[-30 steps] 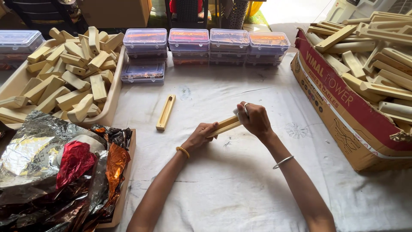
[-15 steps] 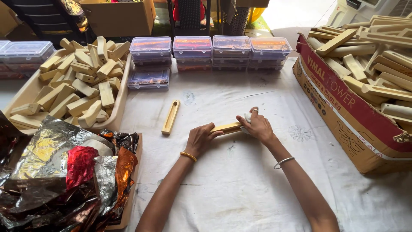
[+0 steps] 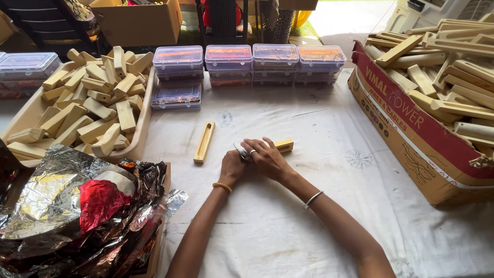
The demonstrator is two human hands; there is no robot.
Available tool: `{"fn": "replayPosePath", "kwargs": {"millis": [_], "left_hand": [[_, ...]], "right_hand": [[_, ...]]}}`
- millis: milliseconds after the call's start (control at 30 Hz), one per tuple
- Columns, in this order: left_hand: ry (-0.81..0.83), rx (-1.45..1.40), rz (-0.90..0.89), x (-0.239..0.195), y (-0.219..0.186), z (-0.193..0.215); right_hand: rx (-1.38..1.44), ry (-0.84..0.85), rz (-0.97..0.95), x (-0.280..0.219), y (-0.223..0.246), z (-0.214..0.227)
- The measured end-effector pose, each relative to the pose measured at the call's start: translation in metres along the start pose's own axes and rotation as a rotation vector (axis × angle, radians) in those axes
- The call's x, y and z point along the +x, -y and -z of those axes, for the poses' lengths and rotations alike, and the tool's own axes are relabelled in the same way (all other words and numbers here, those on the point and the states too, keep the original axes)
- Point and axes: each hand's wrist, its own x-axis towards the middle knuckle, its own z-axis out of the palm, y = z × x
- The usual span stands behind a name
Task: The person wipes a small wooden block with a white cloth, then wraps it in a sheet of copper-colored foil. They place the wrapped block on the table and repeat the process with another wooden block.
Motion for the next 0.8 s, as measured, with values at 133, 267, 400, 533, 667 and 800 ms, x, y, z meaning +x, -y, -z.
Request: {"fn": "replayPosePath", "kwargs": {"millis": [133,267,400,533,667,800], "left_hand": [[-0.006,-0.025,0.014,0.002,-0.023,0.016],[0.126,-0.013,0.13,0.0,-0.047,0.037],[0.106,-0.27,0.092,0.003,-0.031,0.029],[0.108,-0.195,0.156,0.003,-0.035,0.032],[-0.031,-0.196,-0.029,0.001,-0.02,0.022],[-0.012,-0.15,-0.012,0.005,0.001,0.013]], "right_hand": [[0.222,0.263,-0.118,-0.017,-0.043,-0.002],[0.356,0.338,-0.319,-0.033,-0.087,0.005],[0.317,0.409,-0.507,-0.033,-0.084,0.013],[0.13,0.364,-0.538,-0.031,-0.07,-0.025],[0.34,0.194,-0.343,-0.025,-0.031,-0.034],[0.63,0.191,-0.217,-0.011,-0.012,-0.013]]}}
